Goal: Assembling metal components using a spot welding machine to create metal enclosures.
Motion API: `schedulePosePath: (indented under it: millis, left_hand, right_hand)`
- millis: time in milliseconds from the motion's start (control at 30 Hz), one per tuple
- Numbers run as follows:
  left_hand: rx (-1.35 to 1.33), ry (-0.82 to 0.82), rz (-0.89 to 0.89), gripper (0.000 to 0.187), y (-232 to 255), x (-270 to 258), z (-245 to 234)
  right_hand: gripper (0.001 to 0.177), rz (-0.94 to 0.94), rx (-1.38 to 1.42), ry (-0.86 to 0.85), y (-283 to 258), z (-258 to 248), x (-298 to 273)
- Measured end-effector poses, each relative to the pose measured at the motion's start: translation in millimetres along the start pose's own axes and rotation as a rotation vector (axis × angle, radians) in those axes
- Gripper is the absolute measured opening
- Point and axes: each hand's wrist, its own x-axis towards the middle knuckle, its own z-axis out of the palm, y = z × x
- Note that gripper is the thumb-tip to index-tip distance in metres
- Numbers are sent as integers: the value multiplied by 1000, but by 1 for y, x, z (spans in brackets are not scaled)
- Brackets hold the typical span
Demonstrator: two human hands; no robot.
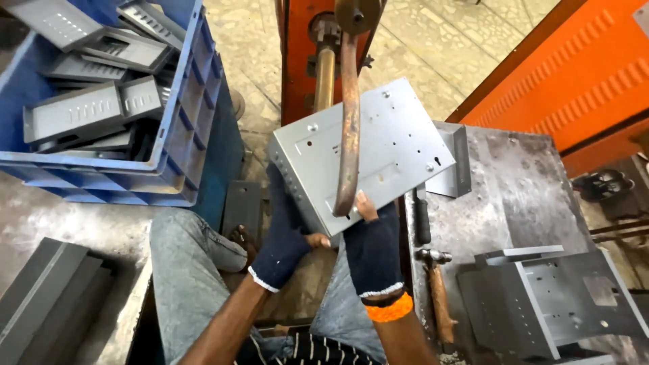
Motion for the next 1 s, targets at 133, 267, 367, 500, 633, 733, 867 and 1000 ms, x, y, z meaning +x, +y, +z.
schedulePosePath:
  millis: [133,267,367,500,633,733,867,1000]
  left_hand:
    - [-91,-33,27,168,-6,10,-1]
    - [-168,-65,-69,173,2,25,-3]
    - [-137,-98,4,169,-3,24,-10]
    - [-134,-71,-97,174,-2,26,-8]
    - [-55,-84,22,174,-31,28,-12]
    - [-24,-74,36,177,-54,28,-17]
    - [-96,-75,-18,178,-33,29,-9]
    - [-73,-86,47,172,-37,31,-8]
  right_hand:
    - [42,47,37,24,19,-28,11]
    - [40,77,58,64,12,-12,10]
    - [39,75,0,46,19,-19,10]
    - [38,69,-129,63,17,-21,13]
    - [35,77,37,40,8,-7,13]
    - [35,141,81,74,9,-8,15]
    - [38,93,-83,151,20,-26,14]
    - [41,67,-36,52,11,-13,13]
